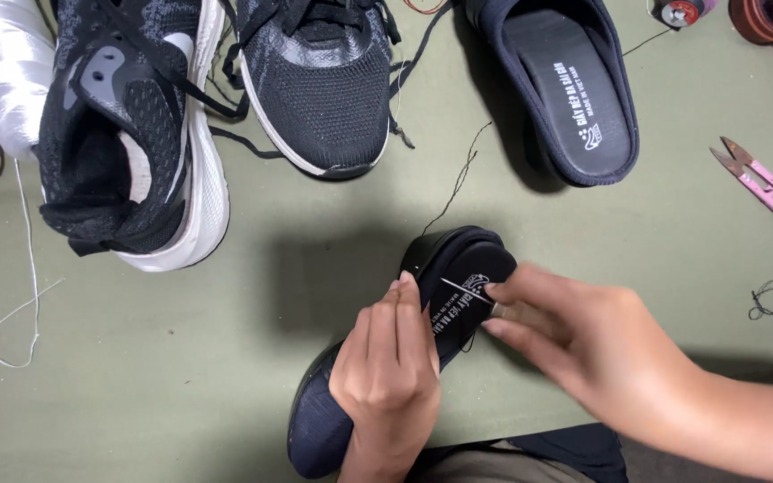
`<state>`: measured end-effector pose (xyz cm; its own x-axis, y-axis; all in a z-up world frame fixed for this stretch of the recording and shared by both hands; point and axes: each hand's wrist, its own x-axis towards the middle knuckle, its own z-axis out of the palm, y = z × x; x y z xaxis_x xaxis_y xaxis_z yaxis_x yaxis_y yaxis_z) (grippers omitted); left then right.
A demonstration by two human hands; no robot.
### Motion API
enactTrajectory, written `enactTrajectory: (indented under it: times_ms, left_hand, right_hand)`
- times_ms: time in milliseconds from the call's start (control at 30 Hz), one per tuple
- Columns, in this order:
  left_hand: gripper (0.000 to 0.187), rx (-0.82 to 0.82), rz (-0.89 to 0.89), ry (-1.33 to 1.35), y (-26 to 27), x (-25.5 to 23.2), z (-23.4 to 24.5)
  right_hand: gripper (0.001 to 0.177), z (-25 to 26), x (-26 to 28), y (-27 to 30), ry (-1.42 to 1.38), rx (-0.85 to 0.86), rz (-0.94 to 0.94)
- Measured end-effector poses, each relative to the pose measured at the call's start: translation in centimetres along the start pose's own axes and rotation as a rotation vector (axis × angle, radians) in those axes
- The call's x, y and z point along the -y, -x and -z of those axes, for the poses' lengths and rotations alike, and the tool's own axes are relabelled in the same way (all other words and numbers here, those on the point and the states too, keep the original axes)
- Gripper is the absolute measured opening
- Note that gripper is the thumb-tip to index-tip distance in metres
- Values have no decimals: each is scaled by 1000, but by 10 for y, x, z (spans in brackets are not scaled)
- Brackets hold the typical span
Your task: The person uses a wooden-handled awl to pierce holes in the sole of a black slip-on shoe and then pulls a black thread through the holes to stitch the sole. They repeatedly puncture the shoe and pull the thread tight to secure the stitching.
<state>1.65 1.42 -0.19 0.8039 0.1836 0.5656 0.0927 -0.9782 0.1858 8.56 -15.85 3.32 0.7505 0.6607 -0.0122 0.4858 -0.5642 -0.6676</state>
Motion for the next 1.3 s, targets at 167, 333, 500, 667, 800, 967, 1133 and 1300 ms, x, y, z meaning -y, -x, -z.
enactTrajectory:
  times_ms: [167, 333, 500, 667, 800, 967, 1133, 1300]
  left_hand:
    - [9, 4, -19, 42, -2, -5, 3]
    - [9, 32, -19, 24, 1, -4, 2]
    - [8, 47, -11, 13, 1, -3, 0]
    - [10, 39, -6, 16, -1, -5, 2]
    - [12, 44, 1, 10, -3, -6, 3]
    - [12, 25, -37, -29, -2, -6, 4]
    - [11, 30, -17, -45, 1, -5, 3]
    - [9, 31, -27, -45, 0, -6, 3]
  right_hand:
    - [10, 13, 7, -17, -772, 242, -1001]
    - [11, 7, -2, -4, 402, 60, 167]
    - [7, -2, -8, 2, 1098, -193, 734]
    - [14, 21, 9, -34, -669, 359, -987]
    - [13, 19, 6, -26, -764, 319, -1026]
    - [2, 8, -15, -8, 1078, -164, 837]
    - [15, -1, -9, 1, 515, -63, 418]
    - [12, 15, 4, -29, -738, 294, -1088]
